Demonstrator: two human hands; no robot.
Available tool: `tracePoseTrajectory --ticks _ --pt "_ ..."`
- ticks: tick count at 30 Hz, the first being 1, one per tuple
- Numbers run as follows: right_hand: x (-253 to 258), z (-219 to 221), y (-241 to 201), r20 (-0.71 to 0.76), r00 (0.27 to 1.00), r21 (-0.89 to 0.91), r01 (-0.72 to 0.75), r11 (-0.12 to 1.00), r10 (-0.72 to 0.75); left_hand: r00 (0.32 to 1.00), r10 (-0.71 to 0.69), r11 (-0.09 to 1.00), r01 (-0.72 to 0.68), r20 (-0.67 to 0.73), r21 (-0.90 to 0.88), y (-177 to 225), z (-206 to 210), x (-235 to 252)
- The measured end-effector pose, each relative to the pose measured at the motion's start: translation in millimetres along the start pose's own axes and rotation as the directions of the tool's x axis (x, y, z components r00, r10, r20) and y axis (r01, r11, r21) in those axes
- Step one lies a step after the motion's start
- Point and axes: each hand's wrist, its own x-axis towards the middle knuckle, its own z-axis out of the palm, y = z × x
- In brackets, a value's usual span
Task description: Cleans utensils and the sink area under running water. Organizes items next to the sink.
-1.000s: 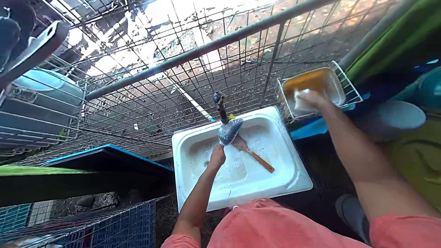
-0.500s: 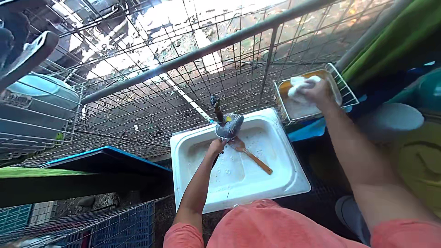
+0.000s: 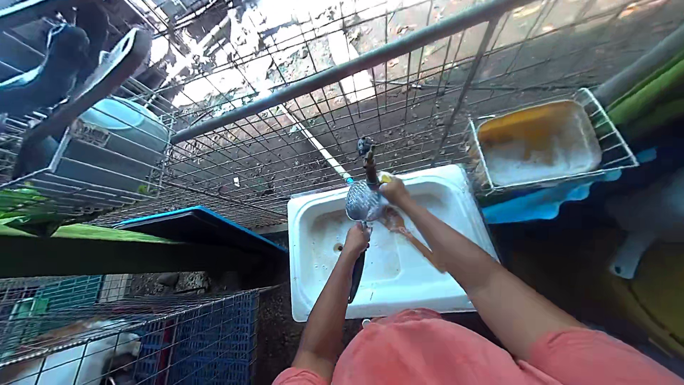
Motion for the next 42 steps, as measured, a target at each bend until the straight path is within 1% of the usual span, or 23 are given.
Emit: tracePoseTrajectory --ticks 2,3,5,7,8,10,12,15,17,19,20,22,23,24,26,27,29,30,33,35,37,39,42 --pt "-7.4 -25.7 -21.9 0.115 0.983 0.084 -0.15 0.985 0.14 1.0 -0.005 1.0 0.006 0.023 -0.02 -3.0 5.3 -7.1" --pt "-3.7 -18.9 -11.1 0.08 0.992 0.07 -0.106 0.992 0.1 1.0 -0.01 1.0 0.01 0.024 -0.016 -4.8 5.1 -6.9" --pt "8.4 18.5 25.8 -0.076 0.989 -0.072 0.121 0.99 -0.126 1.0 -0.008 0.999 0.007 0.012 0.037 -5.2 -2.1 1.8" --pt "-17.4 49.7 36.7 0.032 0.933 -0.365 0.344 0.865 -0.358 1.0 0.006 0.987 -0.008 0.012 0.158 -3.4 -7.8 7.4" --pt "-34.4 64.2 43.8 0.103 0.862 -0.463 0.483 0.743 -0.497 1.0 0.023 0.976 -0.026 0.015 0.216 -2.4 -7.6 6.3" --pt "-43.5 68.2 47.0 0.23 0.777 -0.504 0.611 0.611 -0.586 0.998 0.03 0.938 -0.045 0.048 0.344 -0.6 -4.2 3.0" --pt "-27.4 43.1 23.7 0.319 0.872 -0.496 0.488 0.718 -0.372 0.997 0.017 0.892 -0.046 0.07 0.449 2.3 0.4 -1.2" --pt "35.5 1.9 21.9 0.274 0.957 -0.326 0.002 0.945 0.092 0.994 0.006 0.826 -0.064 0.105 0.56 9.3 3.5 -13.6" --pt "52.4 -2.7 41.4 0.196 0.975 -0.259 -0.05 0.964 0.103 0.993 0.025 0.814 -0.087 0.114 0.574 11.9 -4.6 -12.5" --pt "13.0 19.9 44.5 0.1 0.984 -0.376 0.175 0.91 -0.148 0.992 0.046 0.841 -0.104 0.121 0.531 5.6 -15.7 -0.3" --pt "-10.0 37.0 49.4 0.099 0.934 -0.453 0.35 0.82 -0.344 0.99 0.051 0.861 -0.111 0.132 0.497 1.9 -19.1 5.7" --pt "-41.3 63.4 69.3 0.244 0.698 -0.51 0.683 0.524 -0.673 0.99 0.055 0.877 -0.112 0.132 0.468 -2.6 -18.9 5.5" --pt "-46.0 68.6 72.5 0.269 0.604 -0.508 0.751 0.422 -0.75 0.992 0.052 0.871 -0.103 0.118 0.481 -4.8 -16.4 1.5" --pt "-41.8 66.7 68.2 0.283 0.589 -0.495 0.766 0.41 -0.757 0.994 0.043 0.859 -0.088 0.1 0.504 -3.6 -14.7 -2.0" --pt "-21.1 46.9 38.5 0.326 0.8 -0.449 0.6 0.662 -0.504 0.998 0.021 0.824 -0.054 0.066 0.563 3.0 -12.4 -10.9" --pt "-3.2 33.7 22.9 0.306 0.907 -0.389 0.398 0.831 -0.29 0.998 0.019 0.808 -0.049 0.057 0.587 4.9 -10.9 -15.9" --pt "40.2 16.4 22.6 0.252 0.966 -0.158 -0.015 0.987 0.055 0.998 0.037 0.798 -0.062 0.055 0.6 4.7 -9.1 -22.9" --pt "51.2 15.1 31.0 0.245 0.965 -0.099 -0.074 0.992 0.096 0.997 0.049 0.807 -0.07 0.051 0.586 1.1 -10.2 -23.0" --pt "5.6 41.8 28.7 0.142 0.983 -0.377 0.165 0.912 -0.119 0.998 0.065 0.851 -0.069 0.025 0.52 -8.9 -18.1 -9.4" --pt "-39.9 75.0 36.5 0.207 0.889 -0.503 0.455 0.735 -0.409 0.998 0.057 0.86 -0.058 0.017 0.507 -14.6 -17.2 -7.4" --pt "-52.6 81.0 37.6 0.314 0.773 -0.492 0.629 0.603 -0.551 0.999 0.049 0.825 -0.042 0.002 0.563 -17.0 -10.5 -16.2" --pt "-30.0 61.8 18.1 0.387 0.814 -0.454 0.576 0.679 -0.433 0.999 0.031 0.8 -0.017 -0.014 0.599 -9.5 -7.4 -24.8" --pt "26.7 26.4 7.8 0.272 0.961 -0.203 0.1 0.974 -0.042 0.999 0.036 0.787 -0.032 0.005 0.616 -1.8 -1.1 -35.1"
